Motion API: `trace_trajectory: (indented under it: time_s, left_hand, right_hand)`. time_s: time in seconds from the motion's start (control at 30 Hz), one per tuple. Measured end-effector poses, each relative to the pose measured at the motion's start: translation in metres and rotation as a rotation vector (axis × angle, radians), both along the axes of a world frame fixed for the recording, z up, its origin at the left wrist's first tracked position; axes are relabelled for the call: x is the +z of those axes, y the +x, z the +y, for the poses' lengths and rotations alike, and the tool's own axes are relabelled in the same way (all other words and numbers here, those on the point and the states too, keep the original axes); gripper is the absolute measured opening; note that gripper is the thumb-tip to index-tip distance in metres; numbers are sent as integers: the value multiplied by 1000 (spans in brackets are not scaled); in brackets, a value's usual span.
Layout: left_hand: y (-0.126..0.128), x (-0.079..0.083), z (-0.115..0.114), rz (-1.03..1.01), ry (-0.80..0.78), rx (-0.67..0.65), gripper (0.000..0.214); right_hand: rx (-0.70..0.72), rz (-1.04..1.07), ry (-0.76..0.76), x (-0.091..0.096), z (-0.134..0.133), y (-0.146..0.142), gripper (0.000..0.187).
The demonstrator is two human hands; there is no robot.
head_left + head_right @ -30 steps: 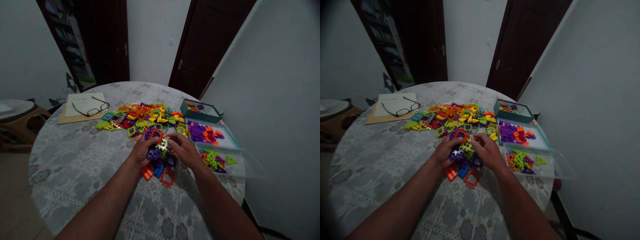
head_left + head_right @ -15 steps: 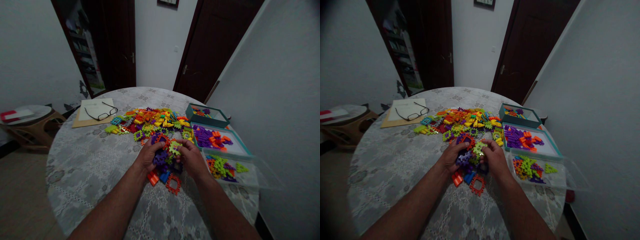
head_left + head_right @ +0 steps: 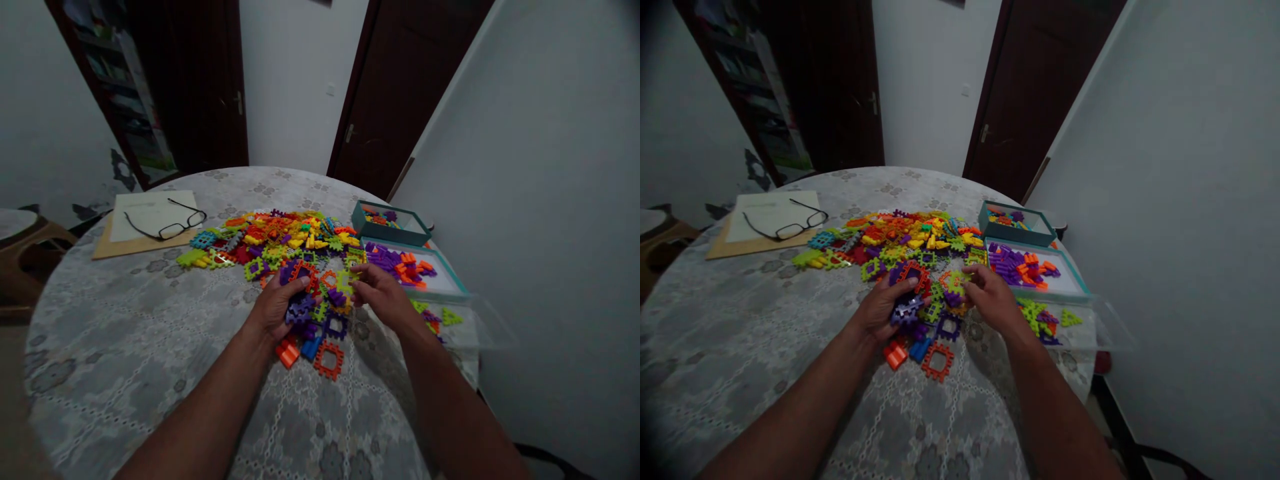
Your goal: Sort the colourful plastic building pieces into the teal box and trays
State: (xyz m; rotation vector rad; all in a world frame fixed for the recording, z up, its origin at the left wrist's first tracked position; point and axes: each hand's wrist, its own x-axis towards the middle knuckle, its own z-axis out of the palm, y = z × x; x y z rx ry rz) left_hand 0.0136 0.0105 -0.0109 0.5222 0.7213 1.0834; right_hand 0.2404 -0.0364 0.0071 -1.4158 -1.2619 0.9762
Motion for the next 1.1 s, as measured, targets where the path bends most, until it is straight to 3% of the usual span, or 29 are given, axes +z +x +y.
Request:
trace_trajectory:
  time_s: [0.13, 0.3, 0.4, 0.5, 0.6, 0.77, 0.93, 1.1]
  left_hand:
    - [0, -1, 1, 26, 4, -9, 50]
    - [1, 2, 1, 51, -32, -34, 52]
    - [0, 0, 1, 51, -34, -54, 54]
    - [-1, -1, 1, 46, -25, -90, 53]
    - [-1, 0, -1, 46, -17, -108, 52]
    - [0, 4, -5, 26, 5, -163, 56]
    - [-1, 4, -5, 0, -1, -207, 51]
    - [0, 4, -1, -23, -96, -136, 35]
  right_hand:
    - [-33, -129, -34, 19, 29, 37, 21]
    - [-376, -56, 195, 49, 90, 90, 32]
    - [-527, -122, 269, 53, 108, 105, 42]
    - [-420, -214, 206, 47, 98, 87, 35]
    - [-157, -221, 118, 39, 70, 44, 24]
    - [156, -211, 68, 29, 31, -28, 24]
    - [206, -197, 65, 18, 25, -53, 20]
    - [121, -46, -5, 19, 32, -37, 26]
